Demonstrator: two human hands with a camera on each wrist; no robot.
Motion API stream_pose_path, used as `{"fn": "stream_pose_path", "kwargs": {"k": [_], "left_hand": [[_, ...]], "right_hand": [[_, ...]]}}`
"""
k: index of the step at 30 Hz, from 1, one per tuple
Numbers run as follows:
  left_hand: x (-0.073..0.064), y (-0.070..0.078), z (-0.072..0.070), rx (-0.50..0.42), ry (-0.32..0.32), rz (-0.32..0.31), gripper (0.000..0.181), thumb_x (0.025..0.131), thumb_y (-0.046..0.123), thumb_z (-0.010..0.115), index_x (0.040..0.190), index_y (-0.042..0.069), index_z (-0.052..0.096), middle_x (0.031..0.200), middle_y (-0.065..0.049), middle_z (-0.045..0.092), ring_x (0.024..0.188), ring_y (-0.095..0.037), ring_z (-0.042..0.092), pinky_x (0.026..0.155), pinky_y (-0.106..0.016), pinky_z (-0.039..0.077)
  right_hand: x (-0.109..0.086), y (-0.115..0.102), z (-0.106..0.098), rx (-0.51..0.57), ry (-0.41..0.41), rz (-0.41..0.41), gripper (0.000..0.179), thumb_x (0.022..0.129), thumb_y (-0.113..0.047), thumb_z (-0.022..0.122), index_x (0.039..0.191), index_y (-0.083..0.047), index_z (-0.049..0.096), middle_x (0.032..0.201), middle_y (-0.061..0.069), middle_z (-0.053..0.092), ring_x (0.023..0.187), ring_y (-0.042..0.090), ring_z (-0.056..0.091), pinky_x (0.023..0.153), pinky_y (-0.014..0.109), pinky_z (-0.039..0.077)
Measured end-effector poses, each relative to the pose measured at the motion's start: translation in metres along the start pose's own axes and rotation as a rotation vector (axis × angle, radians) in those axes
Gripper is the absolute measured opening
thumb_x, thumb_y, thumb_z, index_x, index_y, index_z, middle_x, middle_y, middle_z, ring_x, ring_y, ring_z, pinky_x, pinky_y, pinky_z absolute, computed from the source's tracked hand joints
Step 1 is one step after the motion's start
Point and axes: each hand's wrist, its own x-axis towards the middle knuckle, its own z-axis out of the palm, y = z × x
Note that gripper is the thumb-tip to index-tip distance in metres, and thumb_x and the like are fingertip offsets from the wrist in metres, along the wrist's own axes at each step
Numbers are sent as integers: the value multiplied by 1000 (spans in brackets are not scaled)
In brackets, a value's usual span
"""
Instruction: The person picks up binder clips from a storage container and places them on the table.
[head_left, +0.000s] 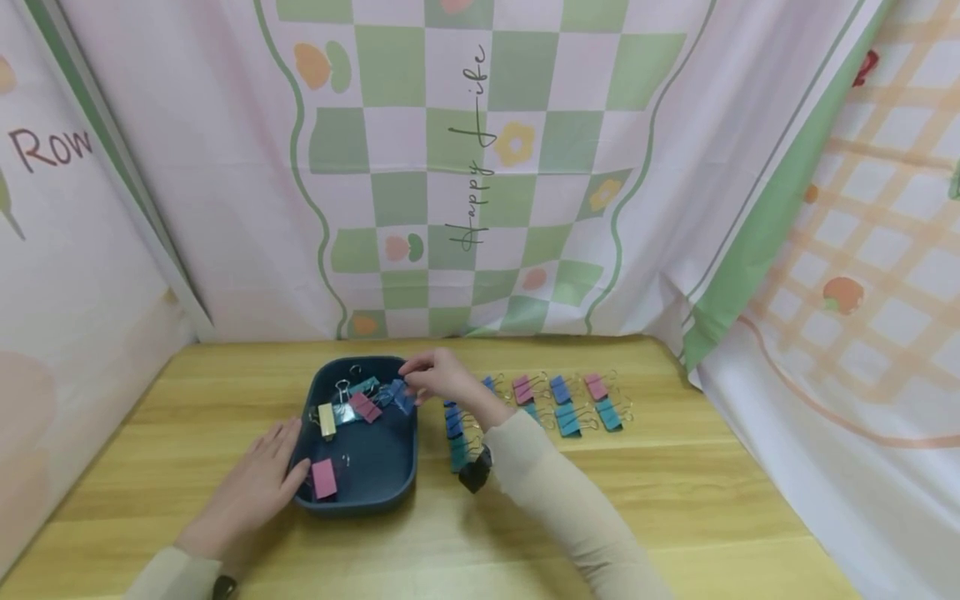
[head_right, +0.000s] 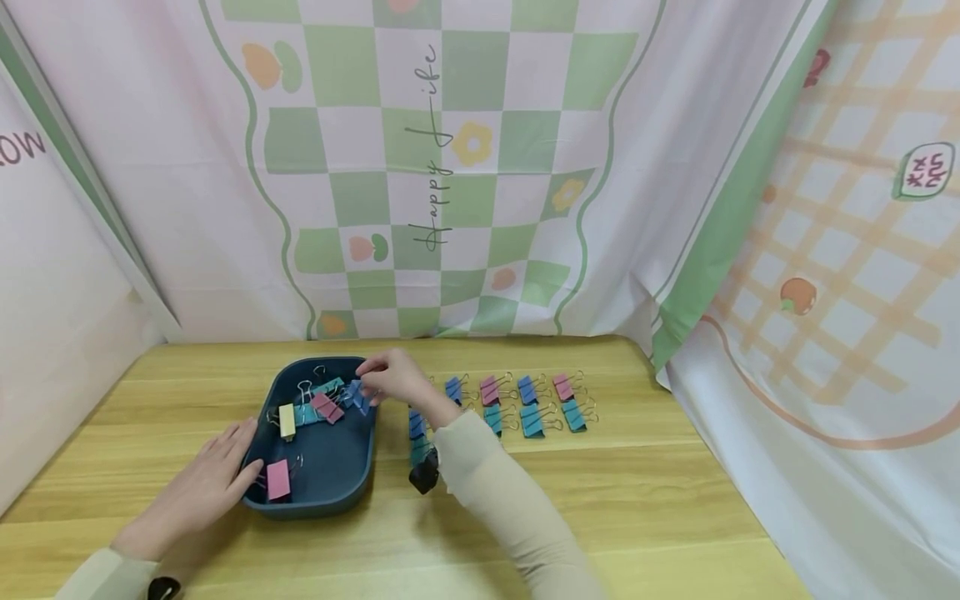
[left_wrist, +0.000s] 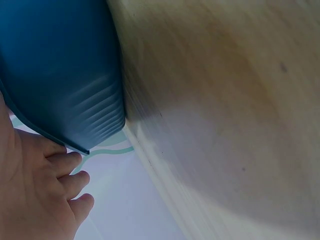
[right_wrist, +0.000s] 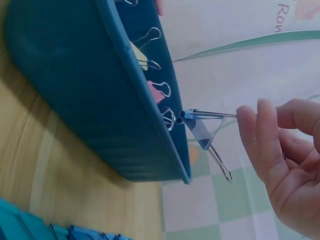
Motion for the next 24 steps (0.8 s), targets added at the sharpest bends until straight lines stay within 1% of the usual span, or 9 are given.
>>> {"fn": "stream_pose_path", "kwargs": {"k": [4,8,12,15,22,24], "left_hand": [[0,0,0,8,3,4,64,97,33,43,139,-12,25,143,-28,25,130,-46,22,104,-56,19],[1,0,1,11,2,4,64,97,34,42,139,-12,25,143,-28,25,130,-46,22,104,-56,19],[1,0,0,14,5,4,64,97,33,43,139,-12,26,143,-29,25,129,-46,22,104,-56,20],[1,0,0,10,4,0,64,97,33,43,139,-12,26,143,-29,25,129,-46,22,104,-56,19],[1,0,0,-2,-4,-9,64,97,33,42,139,-11,24,143,-29,24,130,-46,20,104,-56,18],[1,0,0,-1,-2,-5,64,97,34,42,139,-12,24,143,-29,24,130,-46,21,104,-56,18]], "right_hand": [[-7,2,-10,17,11,-30,23,90,0,53,108,11,60,87,15,62,70,20,64,69,44,54],[-15,2,-19,27,47,-42,21,89,0,54,106,11,60,87,17,63,71,20,64,71,45,54],[-25,1,-28,46,73,-44,19,89,0,54,104,10,61,85,16,63,70,20,64,68,39,55],[-33,-2,-34,64,85,-47,19,89,1,54,104,11,60,84,17,63,69,20,64,68,38,55],[-47,0,-51,86,103,-71,23,91,0,53,108,15,55,85,17,61,74,22,65,77,48,51],[-51,2,-56,95,110,-71,21,91,0,53,107,14,56,84,17,61,74,22,64,77,48,51]]}}
